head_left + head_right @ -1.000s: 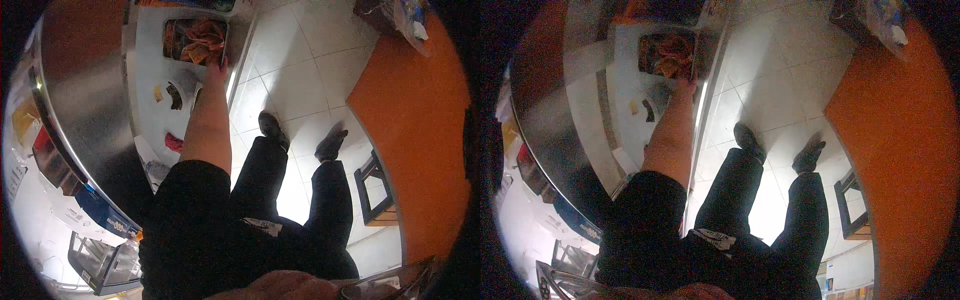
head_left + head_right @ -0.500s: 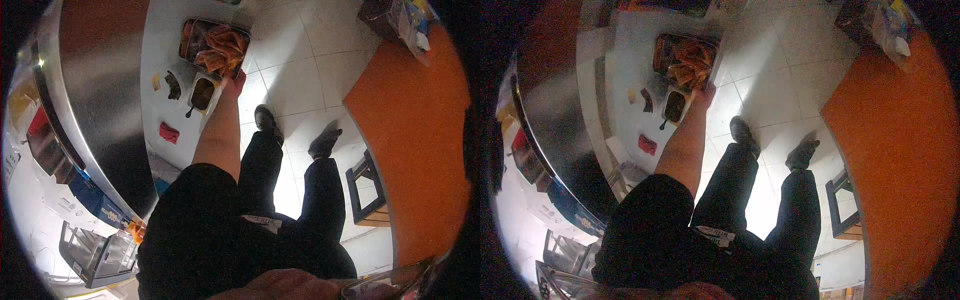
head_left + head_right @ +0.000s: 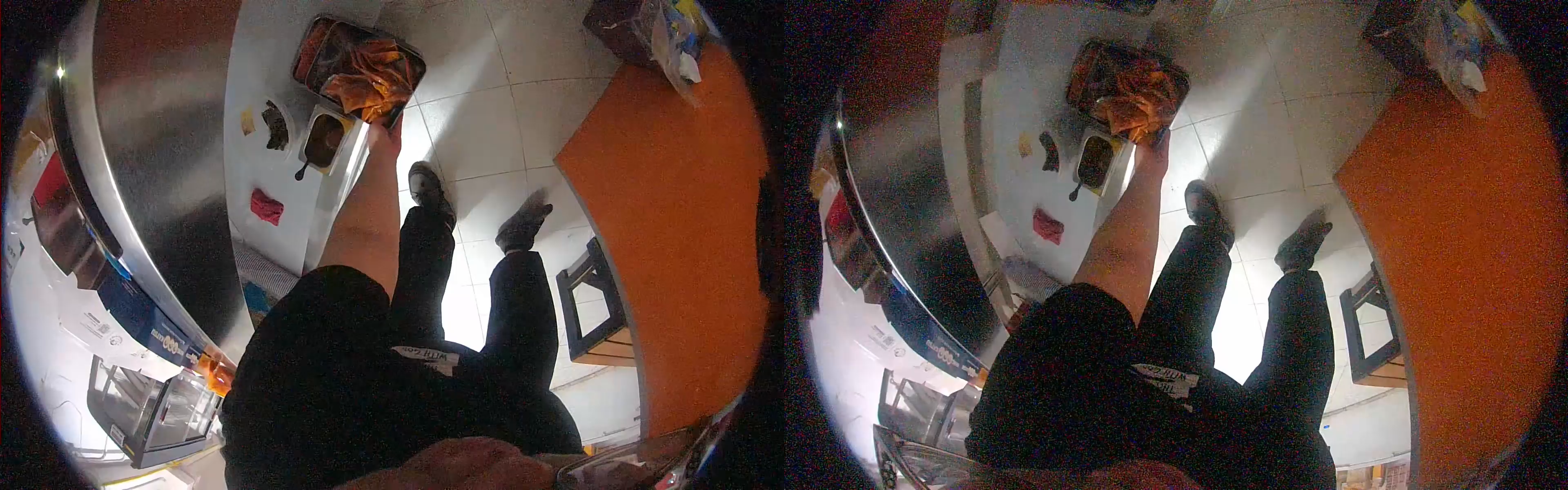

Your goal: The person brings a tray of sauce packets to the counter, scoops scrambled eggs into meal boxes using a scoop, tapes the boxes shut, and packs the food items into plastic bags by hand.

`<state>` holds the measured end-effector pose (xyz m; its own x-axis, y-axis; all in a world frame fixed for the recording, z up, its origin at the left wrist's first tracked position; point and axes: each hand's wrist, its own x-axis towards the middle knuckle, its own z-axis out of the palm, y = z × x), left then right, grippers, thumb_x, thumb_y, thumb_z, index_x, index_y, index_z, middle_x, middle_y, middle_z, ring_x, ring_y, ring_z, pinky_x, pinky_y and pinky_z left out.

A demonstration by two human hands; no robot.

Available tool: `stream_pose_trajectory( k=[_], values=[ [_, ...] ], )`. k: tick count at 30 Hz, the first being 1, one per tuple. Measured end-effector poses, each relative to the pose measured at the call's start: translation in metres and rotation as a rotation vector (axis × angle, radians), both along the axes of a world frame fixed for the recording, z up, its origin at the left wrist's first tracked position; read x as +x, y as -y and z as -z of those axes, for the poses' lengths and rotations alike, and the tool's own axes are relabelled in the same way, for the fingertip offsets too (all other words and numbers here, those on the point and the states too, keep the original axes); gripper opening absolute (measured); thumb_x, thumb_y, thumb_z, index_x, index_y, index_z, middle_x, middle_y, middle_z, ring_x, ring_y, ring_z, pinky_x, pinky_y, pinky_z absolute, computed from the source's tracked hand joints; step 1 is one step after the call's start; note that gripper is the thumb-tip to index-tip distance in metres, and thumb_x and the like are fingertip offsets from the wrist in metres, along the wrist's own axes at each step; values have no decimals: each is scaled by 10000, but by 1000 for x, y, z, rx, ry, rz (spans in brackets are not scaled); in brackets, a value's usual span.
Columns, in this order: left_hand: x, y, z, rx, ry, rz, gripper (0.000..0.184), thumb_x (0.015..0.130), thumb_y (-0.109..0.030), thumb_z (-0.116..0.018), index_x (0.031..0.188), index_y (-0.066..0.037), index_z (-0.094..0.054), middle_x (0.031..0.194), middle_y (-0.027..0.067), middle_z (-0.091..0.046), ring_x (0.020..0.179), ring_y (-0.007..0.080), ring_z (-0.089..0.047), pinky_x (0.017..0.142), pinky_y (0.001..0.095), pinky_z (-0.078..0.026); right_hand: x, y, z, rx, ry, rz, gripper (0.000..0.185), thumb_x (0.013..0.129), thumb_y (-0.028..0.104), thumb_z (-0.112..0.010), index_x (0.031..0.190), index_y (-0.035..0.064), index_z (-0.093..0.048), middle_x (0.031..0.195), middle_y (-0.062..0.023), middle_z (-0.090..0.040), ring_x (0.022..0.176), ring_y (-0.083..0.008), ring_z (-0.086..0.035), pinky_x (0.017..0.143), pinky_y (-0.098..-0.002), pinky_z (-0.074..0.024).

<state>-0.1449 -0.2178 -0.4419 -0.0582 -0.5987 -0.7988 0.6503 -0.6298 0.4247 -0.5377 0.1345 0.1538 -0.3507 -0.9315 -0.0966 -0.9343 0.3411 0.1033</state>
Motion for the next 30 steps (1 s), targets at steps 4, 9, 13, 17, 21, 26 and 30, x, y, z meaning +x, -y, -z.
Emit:
stream_pose_trajectory(
  k=[4,9,13,17,21,26,30],
  values=[
    [-1,6,1,-65,-221,-42,333,872,-7,-443,1197,37,-496,1173,200,-571,1070,327,-592,885,419,-554,1,1,0,0,-4,-12,470,969,485,-406,1226,114,-538,1440,-224,-325,1346,-397,-313,1054,-606,-298],
    [3,28,-29,276,-102,-1,209,890,-42,-481,1086,-13,-549,950,115,-625,820,237,-625,631,309,-559,0,0,-1,5,-5,-35,468,970,481,-405,1227,112,-535,1438,-221,-330,1346,-396,-315,1052,-605,-303],
    [30,30,-6,72,-275,84,190,898,-40,-484,1074,-53,-556,901,83,-616,717,172,-583,535,241,-480,0,0,-3,9,-7,-49,466,972,478,-405,1228,111,-532,1436,-219,-333,1345,-395,-316,1049,-604,-306],
    [9,27,-49,123,59,-81,192,922,-51,-437,1079,-59,-548,991,74,-597,760,158,-562,542,232,-470,-2,1,-6,3,-25,-65,464,973,475,-405,1229,109,-530,1434,-216,-337,1345,-394,-318,1047,-604,-310],
    [15,10,-60,27,-58,-46,209,929,-44,-415,1114,-42,-511,1008,96,-587,777,183,-566,552,252,-480,-2,2,-7,1,-34,-87,463,974,473,-405,1230,108,-528,1432,-214,-340,1344,-393,-319,1045,-603,-314],
    [50,-28,-12,-403,483,480,240,944,-52,-401,1164,-49,-497,1040,104,-592,801,200,-580,557,263,-487,-4,-3,-7,-8,-53,-105,461,975,469,-405,1231,106,-525,1429,-210,-344,1344,-392,-321,1042,-602,-319],
    [29,-41,-67,-242,403,439,267,929,-38,-435,1187,-50,-500,1054,95,-599,814,191,-579,591,271,-483,-11,-15,-12,2,-83,-123,459,976,466,-404,1232,104,-523,1427,-208,-348,1343,-391,-322,1039,-601,-322]
  ],
)
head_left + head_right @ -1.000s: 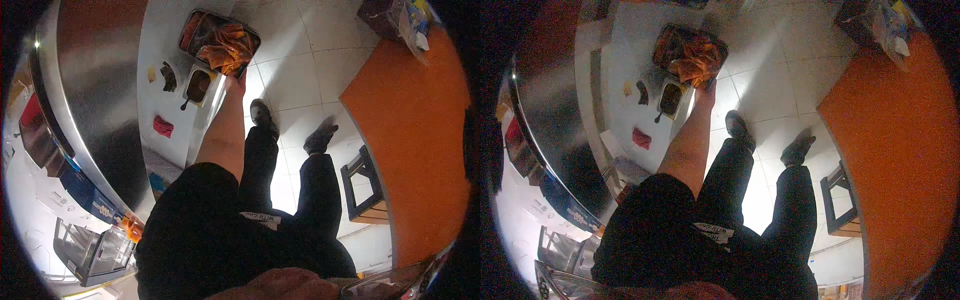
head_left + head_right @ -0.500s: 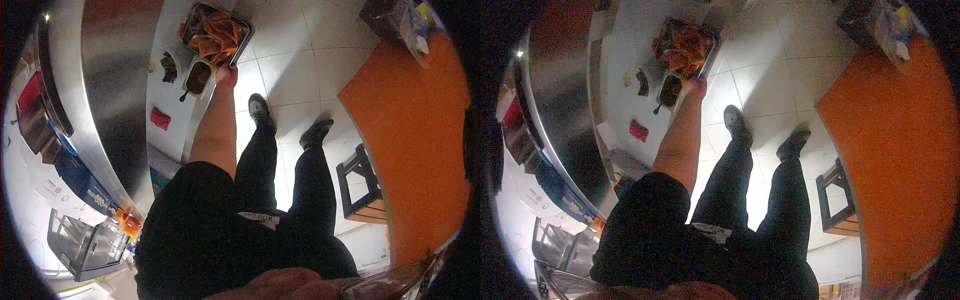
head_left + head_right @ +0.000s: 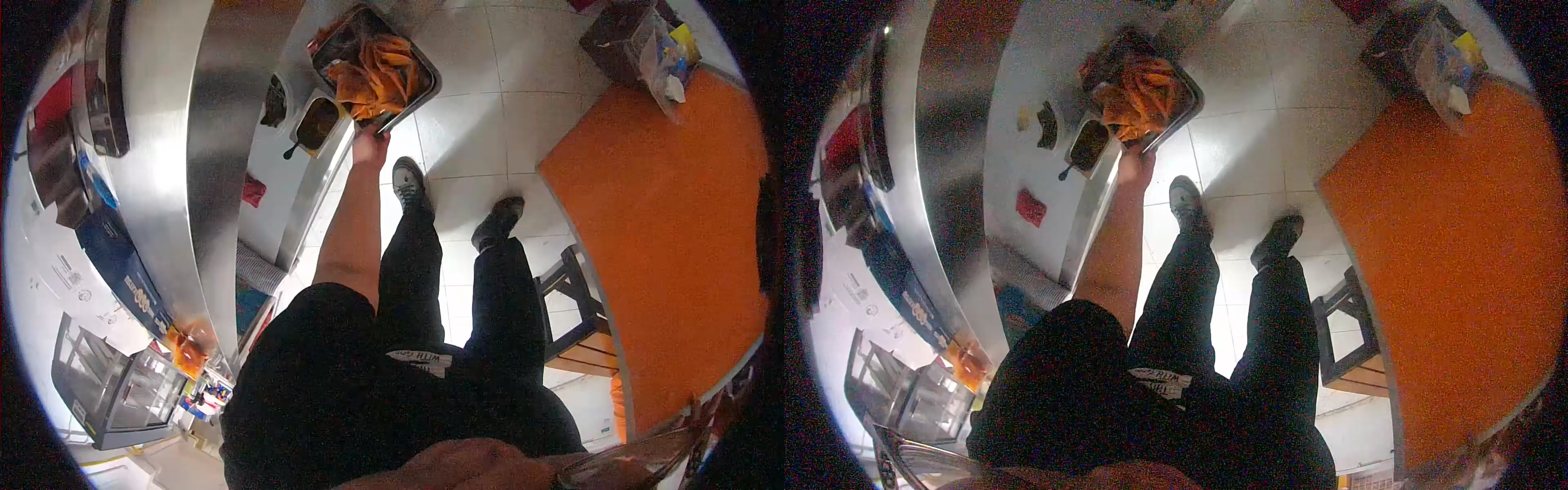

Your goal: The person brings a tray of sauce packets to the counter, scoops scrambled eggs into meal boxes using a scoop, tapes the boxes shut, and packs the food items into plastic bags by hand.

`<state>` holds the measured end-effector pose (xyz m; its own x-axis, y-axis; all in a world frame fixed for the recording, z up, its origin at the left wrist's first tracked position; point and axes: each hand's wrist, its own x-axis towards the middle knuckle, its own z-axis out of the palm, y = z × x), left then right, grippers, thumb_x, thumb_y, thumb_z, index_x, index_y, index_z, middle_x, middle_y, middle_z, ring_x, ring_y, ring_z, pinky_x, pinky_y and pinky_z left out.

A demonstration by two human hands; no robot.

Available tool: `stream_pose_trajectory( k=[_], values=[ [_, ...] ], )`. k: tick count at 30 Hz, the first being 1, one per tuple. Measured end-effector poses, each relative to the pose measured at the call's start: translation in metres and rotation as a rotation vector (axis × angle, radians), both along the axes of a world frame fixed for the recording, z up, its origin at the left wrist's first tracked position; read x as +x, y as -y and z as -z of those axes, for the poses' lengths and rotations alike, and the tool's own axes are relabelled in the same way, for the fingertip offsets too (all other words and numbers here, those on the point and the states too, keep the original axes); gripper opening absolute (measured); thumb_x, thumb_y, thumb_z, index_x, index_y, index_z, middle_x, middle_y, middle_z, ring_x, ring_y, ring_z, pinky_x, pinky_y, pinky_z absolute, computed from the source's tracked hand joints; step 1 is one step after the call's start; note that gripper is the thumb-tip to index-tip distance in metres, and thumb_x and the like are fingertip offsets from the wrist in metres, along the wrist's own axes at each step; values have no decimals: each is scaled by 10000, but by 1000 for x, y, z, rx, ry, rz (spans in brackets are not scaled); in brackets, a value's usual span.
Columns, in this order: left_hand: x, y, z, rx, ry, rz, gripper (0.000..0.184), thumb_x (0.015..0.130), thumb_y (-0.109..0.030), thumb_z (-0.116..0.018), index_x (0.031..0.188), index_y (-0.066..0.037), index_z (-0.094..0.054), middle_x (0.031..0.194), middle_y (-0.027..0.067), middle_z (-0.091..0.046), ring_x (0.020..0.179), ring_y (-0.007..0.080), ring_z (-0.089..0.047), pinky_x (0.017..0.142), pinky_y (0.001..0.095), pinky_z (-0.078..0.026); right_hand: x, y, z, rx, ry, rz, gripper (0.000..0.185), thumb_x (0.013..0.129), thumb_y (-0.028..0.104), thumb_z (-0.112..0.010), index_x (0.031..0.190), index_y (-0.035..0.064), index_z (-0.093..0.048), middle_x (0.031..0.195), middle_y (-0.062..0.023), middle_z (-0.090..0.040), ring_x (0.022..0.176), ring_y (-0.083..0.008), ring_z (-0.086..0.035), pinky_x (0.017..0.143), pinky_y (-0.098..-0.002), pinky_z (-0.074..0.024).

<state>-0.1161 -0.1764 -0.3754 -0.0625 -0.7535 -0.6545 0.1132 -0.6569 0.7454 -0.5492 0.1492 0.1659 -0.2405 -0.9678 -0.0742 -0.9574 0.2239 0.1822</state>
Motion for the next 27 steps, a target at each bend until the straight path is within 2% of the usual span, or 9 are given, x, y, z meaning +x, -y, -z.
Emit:
stream_pose_trajectory(
  k=[4,6,7,9,14,19,21,23,27],
  values=[
    [26,-31,-1,-285,513,514,236,863,-179,-584,1053,-44,-624,1048,202,-626,944,350,-600,789,421,-507,-21,-53,-20,61,-28,107,454,986,451,-387,1242,99,-515,1442,-198,-340,1356,-384,-309,1065,-585,-290],
    [-1,-41,-110,-479,982,1024,265,848,-214,-615,1029,-20,-633,1010,215,-645,960,356,-615,843,433,-498,-38,-101,-33,95,-15,295,448,1004,424,-353,1261,90,-503,1475,-183,-320,1381,-370,-279,1120,-554,-220],
    [7,-61,-117,-539,935,960,290,847,-178,-617,1075,1,-602,995,183,-653,945,293,-618,809,402,-495,-33,-108,-23,37,74,405,433,1007,408,-354,1230,76,-521,1478,-188,-320,1388,-367,-271,1129,-538,-209],
    [10,-96,-140,218,-269,-5,229,858,-106,-585,1057,8,-599,993,167,-643,894,236,-607,761,358,-492,-22,-118,-4,-118,243,617,414,1014,377,-357,1168,50,-558,1483,-200,-319,1401,-363,-253,1147,-506,-187],
    [6,-170,-322,366,-71,238,668,828,-9,-478,1452,-148,-286,1225,84,-553,879,200,-583,587,291,-483,-16,-79,1,-306,290,326,288,966,251,-470,1037,9,-609,1482,-225,-307,1373,-380,-287,1118,-479,-235],
    [20,-237,-456,270,-80,379,690,793,-23,-488,1444,-156,-302,1229,74,-540,856,173,-583,564,254,-481,12,-63,-25,-439,415,375,339,890,214,-567,1140,-14,-576,1392,-270,-421,1312,-433,-365,1099,-524,-245],
    [30,-255,-506,206,-114,433,684,795,-26,-490,1442,-157,-308,1223,69,-541,845,162,-583,564,248,-484,22,-78,-18,-594,352,137,426,883,263,-597,1201,-15,-547,1392,-259,-414,1307,-422,-371,1099,-510,-245],
    [40,-245,-529,136,-196,465,676,802,-32,-497,1440,-156,-315,1216,62,-543,840,151,-583,570,245,-492,54,-54,11,-559,599,-7,484,900,305,-592,1252,-17,-513,1379,-243,-424,1304,-401,-376,1099,-506,-244],
    [41,-260,-626,-6,-111,504,663,817,-70,-522,1443,-139,-314,1183,64,-557,831,127,-561,590,237,-505,139,-17,-27,-385,1570,255,519,954,388,-495,1297,0,-470,1311,-189,-480,1242,-350,-428,1080,-464,-286]
  ],
)
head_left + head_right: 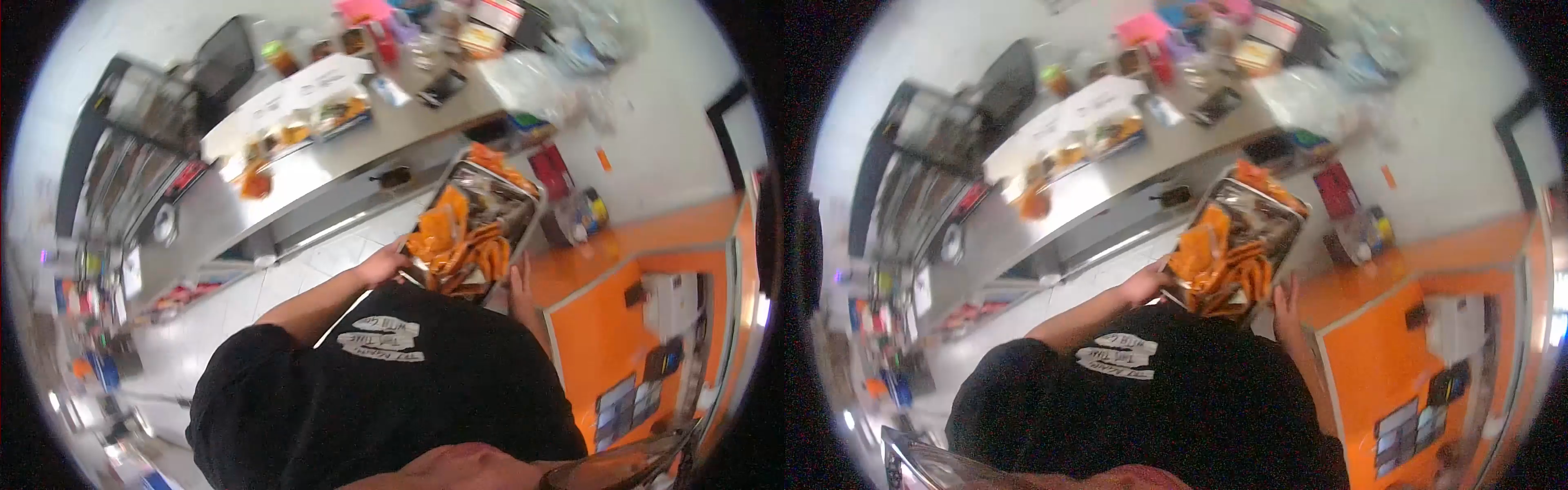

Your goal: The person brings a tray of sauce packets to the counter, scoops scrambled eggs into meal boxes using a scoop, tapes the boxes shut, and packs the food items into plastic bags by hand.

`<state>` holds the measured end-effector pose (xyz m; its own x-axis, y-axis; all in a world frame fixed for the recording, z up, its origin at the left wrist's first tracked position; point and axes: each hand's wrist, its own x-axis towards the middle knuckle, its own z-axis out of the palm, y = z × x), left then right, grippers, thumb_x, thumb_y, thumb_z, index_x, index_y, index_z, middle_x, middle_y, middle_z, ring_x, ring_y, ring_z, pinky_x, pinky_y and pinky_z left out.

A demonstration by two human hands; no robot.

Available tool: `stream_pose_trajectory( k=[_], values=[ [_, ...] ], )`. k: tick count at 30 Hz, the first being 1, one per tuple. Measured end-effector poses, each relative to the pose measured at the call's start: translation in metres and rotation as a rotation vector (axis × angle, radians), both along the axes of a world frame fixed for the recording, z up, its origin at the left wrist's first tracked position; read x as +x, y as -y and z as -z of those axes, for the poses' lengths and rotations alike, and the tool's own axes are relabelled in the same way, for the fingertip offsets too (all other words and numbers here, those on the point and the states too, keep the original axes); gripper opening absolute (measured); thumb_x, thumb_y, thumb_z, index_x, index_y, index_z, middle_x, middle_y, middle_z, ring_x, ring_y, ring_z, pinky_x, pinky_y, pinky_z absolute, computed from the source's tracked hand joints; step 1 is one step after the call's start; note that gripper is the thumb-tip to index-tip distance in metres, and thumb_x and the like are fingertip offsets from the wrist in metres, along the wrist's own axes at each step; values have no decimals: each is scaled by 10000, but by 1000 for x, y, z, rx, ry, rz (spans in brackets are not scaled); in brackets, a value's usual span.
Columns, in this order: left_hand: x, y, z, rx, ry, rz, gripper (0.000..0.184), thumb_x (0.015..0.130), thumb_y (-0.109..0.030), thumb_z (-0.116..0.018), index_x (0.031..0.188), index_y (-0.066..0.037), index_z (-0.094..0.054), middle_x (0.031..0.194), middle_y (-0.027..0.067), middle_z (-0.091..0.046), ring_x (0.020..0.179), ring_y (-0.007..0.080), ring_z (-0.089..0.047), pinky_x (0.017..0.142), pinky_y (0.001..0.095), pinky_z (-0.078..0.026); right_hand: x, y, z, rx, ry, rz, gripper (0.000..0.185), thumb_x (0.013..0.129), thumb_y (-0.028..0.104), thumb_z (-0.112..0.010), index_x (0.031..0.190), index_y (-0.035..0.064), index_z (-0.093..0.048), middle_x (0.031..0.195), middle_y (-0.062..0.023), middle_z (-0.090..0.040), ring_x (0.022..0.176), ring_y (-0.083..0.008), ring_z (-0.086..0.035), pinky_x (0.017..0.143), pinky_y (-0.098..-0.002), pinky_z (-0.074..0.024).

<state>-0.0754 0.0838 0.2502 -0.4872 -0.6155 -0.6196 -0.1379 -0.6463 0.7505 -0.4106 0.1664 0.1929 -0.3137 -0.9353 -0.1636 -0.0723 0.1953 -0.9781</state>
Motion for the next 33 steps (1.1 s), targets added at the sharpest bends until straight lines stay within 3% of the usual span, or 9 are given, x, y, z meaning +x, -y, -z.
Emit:
stream_pose_trajectory(
  k=[3,5,9,12,16,20,24,29,33],
  values=[
    [-3,-14,-20,-105,40,-110,671,855,-90,-520,1471,-158,-264,1028,56,-582,724,104,-541,534,233,-479,25,31,16,174,607,-111,509,983,411,-428,1295,11,-461,1237,-141,-531,1160,-294,-498,1039,-424,-354],
    [26,-21,-22,-137,26,-186,672,851,-89,-526,1468,-150,-266,1017,59,-574,735,110,-544,531,240,-479,54,52,-9,215,755,-419,468,1002,412,-377,1226,24,-511,1124,-104,-585,1041,-228,-563,942,-369,-429],
    [101,-48,-14,-91,-172,-463,658,824,-48,-499,1446,-106,-292,984,70,-571,679,129,-556,505,250,-467,131,79,-58,378,566,-314,386,1005,322,-377,1225,40,-523,1114,-96,-598,1021,-237,-567,927,-338,-430],
    [148,-76,-20,-173,-114,-595,706,773,-13,-484,1445,-108,-288,1092,71,-535,728,133,-534,506,254,-481,180,105,-63,192,636,-751,354,975,313,-425,1175,48,-549,1154,-76,-587,1055,-195,-559,945,-359,-409],
    [233,-113,-39,-235,-3,-810,722,749,-9,-462,1445,-97,-293,1183,78,-518,740,139,-534,495,247,-451,289,144,-65,356,541,-1106,362,989,262,-421,1287,65,-479,1251,-77,-573,1087,-192,-581,915,-374,-454],
    [338,-131,-21,-216,-24,-1014,719,726,5,-475,1418,-95,-308,1156,85,-519,721,136,-528,487,237,-437,436,168,-36,392,446,-1111,386,979,311,-458,1231,23,-513,1153,-99,-584,1024,-186,-573,844,-344,-475],
    [414,-138,-19,-155,48,-1197,691,725,17,-471,1390,-99,-323,1142,80,-522,746,156,-536,502,253,-452,566,176,-49,371,250,-1286,335,992,207,-418,1278,38,-459,1168,-81,-572,1057,-194,-580,881,-379,-489],
    [480,-138,15,-34,86,-1403,681,744,12,-453,1396,-131,-321,1144,84,-530,777,169,-547,533,262,-470,658,191,6,623,149,-1480,281,961,156,-426,1206,28,-476,1073,-95,-589,936,-208,-613,723,-419,-547],
    [510,-142,79,126,81,-1431,726,761,24,-474,1426,-171,-260,1143,88,-521,875,193,-558,639,340,-522,682,184,20,688,120,-1355,294,956,167,-431,1211,27,-477,1035,-104,-598,880,-210,-627,700,-397,-551]
  ],
)
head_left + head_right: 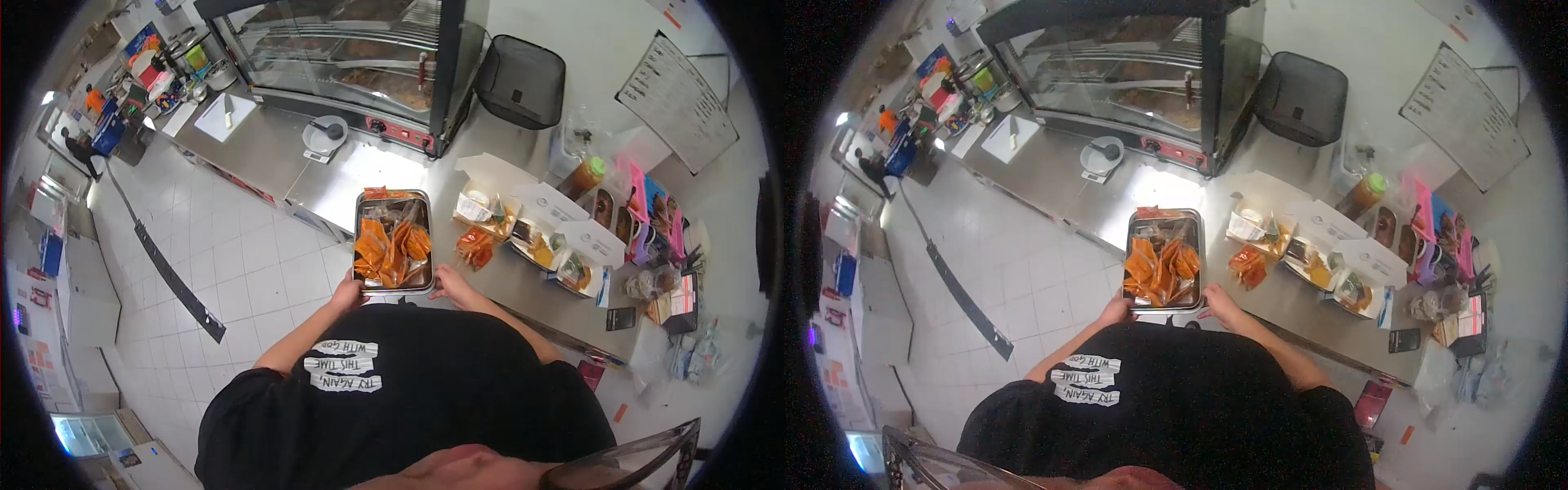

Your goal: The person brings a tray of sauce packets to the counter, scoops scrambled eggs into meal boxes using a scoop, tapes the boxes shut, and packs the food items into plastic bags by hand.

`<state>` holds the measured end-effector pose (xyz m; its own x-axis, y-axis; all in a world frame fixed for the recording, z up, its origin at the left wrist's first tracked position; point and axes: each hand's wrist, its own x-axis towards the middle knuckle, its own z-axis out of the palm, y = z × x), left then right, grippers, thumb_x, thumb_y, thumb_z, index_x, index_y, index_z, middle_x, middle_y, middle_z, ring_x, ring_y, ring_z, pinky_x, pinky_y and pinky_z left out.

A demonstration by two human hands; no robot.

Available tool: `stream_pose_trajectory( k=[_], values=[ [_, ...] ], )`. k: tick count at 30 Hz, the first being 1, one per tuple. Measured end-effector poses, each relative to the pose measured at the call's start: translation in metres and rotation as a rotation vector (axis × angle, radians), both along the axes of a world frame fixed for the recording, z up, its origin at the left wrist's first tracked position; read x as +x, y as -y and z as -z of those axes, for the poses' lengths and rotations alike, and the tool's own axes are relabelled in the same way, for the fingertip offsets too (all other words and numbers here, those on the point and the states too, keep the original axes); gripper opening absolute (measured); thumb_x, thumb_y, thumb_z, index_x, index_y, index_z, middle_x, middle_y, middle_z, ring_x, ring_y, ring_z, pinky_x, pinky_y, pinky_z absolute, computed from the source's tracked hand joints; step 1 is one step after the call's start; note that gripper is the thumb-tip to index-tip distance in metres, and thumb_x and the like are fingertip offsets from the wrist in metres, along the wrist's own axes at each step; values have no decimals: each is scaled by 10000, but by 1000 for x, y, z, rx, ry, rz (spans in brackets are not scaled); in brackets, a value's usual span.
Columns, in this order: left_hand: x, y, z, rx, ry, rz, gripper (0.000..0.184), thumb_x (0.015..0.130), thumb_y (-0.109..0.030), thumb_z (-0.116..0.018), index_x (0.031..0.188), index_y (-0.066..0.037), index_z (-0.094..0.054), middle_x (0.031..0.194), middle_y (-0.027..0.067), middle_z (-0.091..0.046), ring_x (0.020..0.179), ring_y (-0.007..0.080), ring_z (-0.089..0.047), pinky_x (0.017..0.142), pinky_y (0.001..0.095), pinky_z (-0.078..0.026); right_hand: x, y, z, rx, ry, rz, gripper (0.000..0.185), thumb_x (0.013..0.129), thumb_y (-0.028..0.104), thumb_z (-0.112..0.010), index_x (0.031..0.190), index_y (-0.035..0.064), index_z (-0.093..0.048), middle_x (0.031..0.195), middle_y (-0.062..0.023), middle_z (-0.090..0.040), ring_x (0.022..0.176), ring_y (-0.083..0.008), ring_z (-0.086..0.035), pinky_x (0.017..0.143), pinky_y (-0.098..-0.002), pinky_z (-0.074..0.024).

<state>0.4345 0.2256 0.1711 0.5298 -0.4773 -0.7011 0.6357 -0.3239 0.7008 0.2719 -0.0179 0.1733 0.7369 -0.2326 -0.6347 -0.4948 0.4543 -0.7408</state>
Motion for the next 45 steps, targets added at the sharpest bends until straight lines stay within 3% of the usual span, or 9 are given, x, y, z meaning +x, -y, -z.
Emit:
stream_pose_trajectory(
  k=[4,7,9,16,21,27,32,41,45],
  values=[
    [-16,-5,40,-41,460,331,684,818,-41,-556,1415,-8,-223,1184,186,-507,1015,276,-571,764,350,-532,10,11,20,10,-15,14,315,953,186,-436,1219,24,-483,1041,-109,-607,889,-206,-630,695,-403,-550],
    [-13,21,-22,198,493,585,580,835,-54,-551,1331,118,-304,1234,213,-520,1098,279,-570,905,323,-477,15,26,53,-375,32,-38,347,914,152,-514,1223,-1,-478,1021,-124,-628,896,-219,-630,753,-387,-527],
    [-12,36,-61,190,300,463,561,843,-54,-543,1332,106,-319,1233,229,-521,1097,292,-576,931,325,-458,14,31,68,-819,128,-62,386,885,137,-569,1228,-9,-472,1004,-134,-634,886,-233,-628,781,-378,-511],
    [2,58,6,-143,-82,-2,495,867,30,-461,1309,58,-239,1245,209,-450,1060,312,-587,827,353,-595,34,50,2,-1141,-142,-398,252,840,179,-587,975,-31,-616,816,-218,-646,834,-359,-654,757,-461,-504],
    [24,50,32,469,968,754,450,908,-186,-517,1259,83,-433,986,202,-598,837,275,-660,622,370,-562,44,55,-13,-864,-260,-426,309,865,194,-532,917,-97,-623,749,-251,-646,672,-373,-663,631,-444,-537],
    [22,50,-20,150,242,320,552,971,-325,-484,1392,11,-364,1029,195,-622,558,225,-634,630,358,-572,46,53,-22,-653,-108,-294,277,909,150,-480,836,-99,-576,619,-181,-618,502,-253,-652,492,-362,-533],
    [25,30,-8,-152,36,-24,809,947,-663,-230,1490,-63,-198,875,103,-507,773,245,-648,763,361,-569,48,66,-37,-354,61,-103,252,942,120,-420,816,-71,-529,646,-169,-621,537,-257,-663,494,-343,-541],
    [36,19,-29,135,383,62,362,999,-155,-407,1341,-53,-466,633,18,-484,551,116,-481,544,280,-453,-6,89,-108,-307,132,72,211,940,80,-403,969,-72,-546,792,-170,-633,616,-262,-664,567,-326,-568],
    [47,17,-2,124,481,53,377,959,-144,-494,1328,-66,-482,649,49,-555,547,125,-536,537,297,-455,-49,103,-133,-516,170,170,240,949,83,-389,1036,-74,-548,835,-172,-644,597,-254,-650,565,-330,-569]
  ],
)
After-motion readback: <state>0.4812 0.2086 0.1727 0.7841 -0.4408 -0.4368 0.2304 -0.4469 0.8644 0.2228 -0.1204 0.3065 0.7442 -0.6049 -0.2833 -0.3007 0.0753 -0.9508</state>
